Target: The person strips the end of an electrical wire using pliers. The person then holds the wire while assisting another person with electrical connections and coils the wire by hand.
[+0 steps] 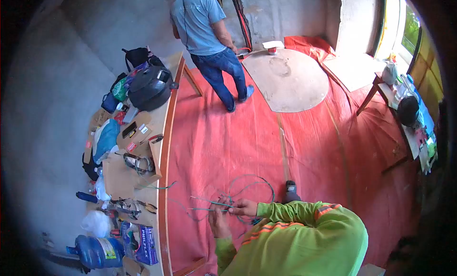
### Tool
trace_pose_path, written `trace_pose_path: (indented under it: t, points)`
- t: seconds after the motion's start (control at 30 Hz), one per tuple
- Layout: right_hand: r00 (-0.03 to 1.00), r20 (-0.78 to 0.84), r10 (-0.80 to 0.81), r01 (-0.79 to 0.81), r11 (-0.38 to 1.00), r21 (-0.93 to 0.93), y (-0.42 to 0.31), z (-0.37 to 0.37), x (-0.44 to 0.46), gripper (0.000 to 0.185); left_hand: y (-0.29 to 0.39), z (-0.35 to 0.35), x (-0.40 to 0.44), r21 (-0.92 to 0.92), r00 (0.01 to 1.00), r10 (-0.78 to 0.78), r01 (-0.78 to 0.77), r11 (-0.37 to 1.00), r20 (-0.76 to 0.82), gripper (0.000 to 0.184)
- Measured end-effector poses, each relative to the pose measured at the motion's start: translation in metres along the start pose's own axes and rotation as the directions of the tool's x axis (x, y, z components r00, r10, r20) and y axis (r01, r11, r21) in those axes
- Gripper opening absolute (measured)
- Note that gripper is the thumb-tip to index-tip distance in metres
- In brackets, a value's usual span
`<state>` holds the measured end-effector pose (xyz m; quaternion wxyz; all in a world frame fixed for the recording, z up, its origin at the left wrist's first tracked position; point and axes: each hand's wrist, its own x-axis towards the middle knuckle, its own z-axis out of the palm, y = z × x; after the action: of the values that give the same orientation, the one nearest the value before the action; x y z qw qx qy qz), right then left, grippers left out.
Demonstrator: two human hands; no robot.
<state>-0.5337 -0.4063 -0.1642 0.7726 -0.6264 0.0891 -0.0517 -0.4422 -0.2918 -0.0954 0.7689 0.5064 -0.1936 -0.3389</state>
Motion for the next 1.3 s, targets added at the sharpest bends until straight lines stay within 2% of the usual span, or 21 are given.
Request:
trace_pose_path:
  t: [0.07,0.13,0.2,0.23,0.33,0.4,0.43,0.5,0.53,0.63,0.7,0.73,0.8,0.83,0.87,0.97,1.0,1.1,1.13,1.23,1.3]
  points:
    - [1.0,0.008,0.003,-0.002,1.0,-0.01,0.003,-0.002,0.0,0.037,0.016,0.013,-0.003,0.319,0.997,0.058,-0.04,0.947,-0.044,0.031]
    - [0.997,0.028,0.067,-0.068,0.997,0.035,-0.003,-0.011,0.0,0.038,0.012,0.022,0.004,0.395,0.995,0.061,-0.026,0.918,-0.078,0.026]
    - [1.0,0.005,0.028,-0.027,0.989,-0.145,-0.015,-0.029,-0.005,0.036,-0.003,0.027,0.011,0.245,0.993,-0.008,0.036,0.969,-0.114,0.024]
    - [1.0,-0.006,0.008,-0.01,0.972,-0.235,-0.02,-0.041,-0.01,0.036,-0.008,0.037,0.016,0.282,0.997,-0.01,0.032,0.959,-0.08,0.023]
    - [0.982,0.043,-0.185,0.189,0.923,-0.335,-0.003,-0.09,-0.019,0.032,-0.032,0.079,0.031,0.342,1.0,-0.007,0.016,0.94,-0.028,0.023]
    - [0.984,0.011,-0.176,0.167,0.91,-0.381,0.036,-0.13,-0.017,0.034,-0.059,0.113,0.043,0.327,0.998,0.01,0.01,0.945,-0.059,0.023]
    - [0.985,-0.006,-0.172,0.155,0.902,-0.402,0.039,-0.149,-0.022,0.035,-0.068,0.132,0.05,0.437,0.998,0.02,0.01,0.899,-0.065,0.022]
    - [1.0,-0.011,-0.022,0.017,0.936,-0.353,0.039,-0.196,-0.037,0.035,-0.085,0.174,0.065,0.637,0.996,0.041,0.016,0.771,-0.075,0.022]
    - [0.999,-0.01,0.051,-0.052,0.943,-0.329,0.032,-0.22,-0.046,0.035,-0.093,0.197,0.074,0.65,0.999,0.029,-0.003,0.76,-0.03,0.022]
    - [0.948,-0.127,-0.291,0.258,0.94,-0.224,0.028,-0.274,-0.064,0.035,-0.106,0.263,0.101,0.667,0.996,-0.036,-0.03,0.744,0.085,0.022]
    - [0.957,-0.189,-0.218,0.182,0.964,-0.192,0.018,-0.312,-0.083,0.033,-0.111,0.309,0.117,0.634,0.984,-0.103,-0.014,0.773,0.147,0.023]
    - [0.964,-0.208,-0.166,0.131,0.976,-0.173,0.008,-0.339,-0.104,0.032,-0.13,0.331,0.127,0.676,0.973,-0.103,-0.066,0.734,0.207,0.023]
    - [0.926,-0.301,-0.228,0.186,0.969,-0.163,-0.011,-0.364,-0.126,0.028,-0.154,0.345,0.151,0.752,0.936,-0.117,-0.188,0.632,0.332,0.026]
    - [0.901,-0.347,-0.259,0.214,0.963,-0.162,-0.016,-0.374,-0.133,0.027,-0.162,0.357,0.155,0.719,0.929,-0.135,-0.169,0.674,0.345,0.025]
    - [0.875,-0.39,-0.287,0.277,0.957,-0.083,-0.018,-0.384,-0.137,0.022,-0.166,0.374,0.159,0.682,0.921,-0.151,-0.148,0.717,0.358,0.025]
    - [0.833,-0.464,-0.302,0.287,0.952,-0.104,-0.046,-0.416,-0.159,0.023,-0.179,0.413,0.173,0.612,0.9,-0.187,-0.105,0.784,0.394,0.024]
    - [0.868,-0.47,-0.158,0.117,0.986,-0.116,-0.049,-0.43,-0.164,0.023,-0.184,0.424,0.179,0.593,0.892,-0.193,-0.099,0.799,0.408,0.023]
    - [0.821,-0.524,-0.227,0.133,0.969,-0.21,-0.062,-0.459,-0.177,0.023,-0.204,0.45,0.2,0.563,0.853,-0.214,-0.109,0.819,0.476,0.024]
    - [0.856,-0.494,-0.151,0.063,0.98,-0.19,-0.062,-0.471,-0.181,0.025,-0.211,0.459,0.208,0.577,0.845,-0.222,-0.12,0.808,0.486,0.023]
    - [0.824,-0.565,-0.053,-0.04,0.988,-0.151,-0.081,-0.494,-0.19,0.025,-0.221,0.488,0.225,0.512,0.823,-0.284,-0.01,0.859,0.492,0.023]
    - [0.837,-0.543,-0.061,0.007,0.995,-0.1,-0.069,-0.52,-0.186,0.025,-0.239,0.5,0.243,0.475,0.807,-0.291,0.014,0.88,0.514,0.023]
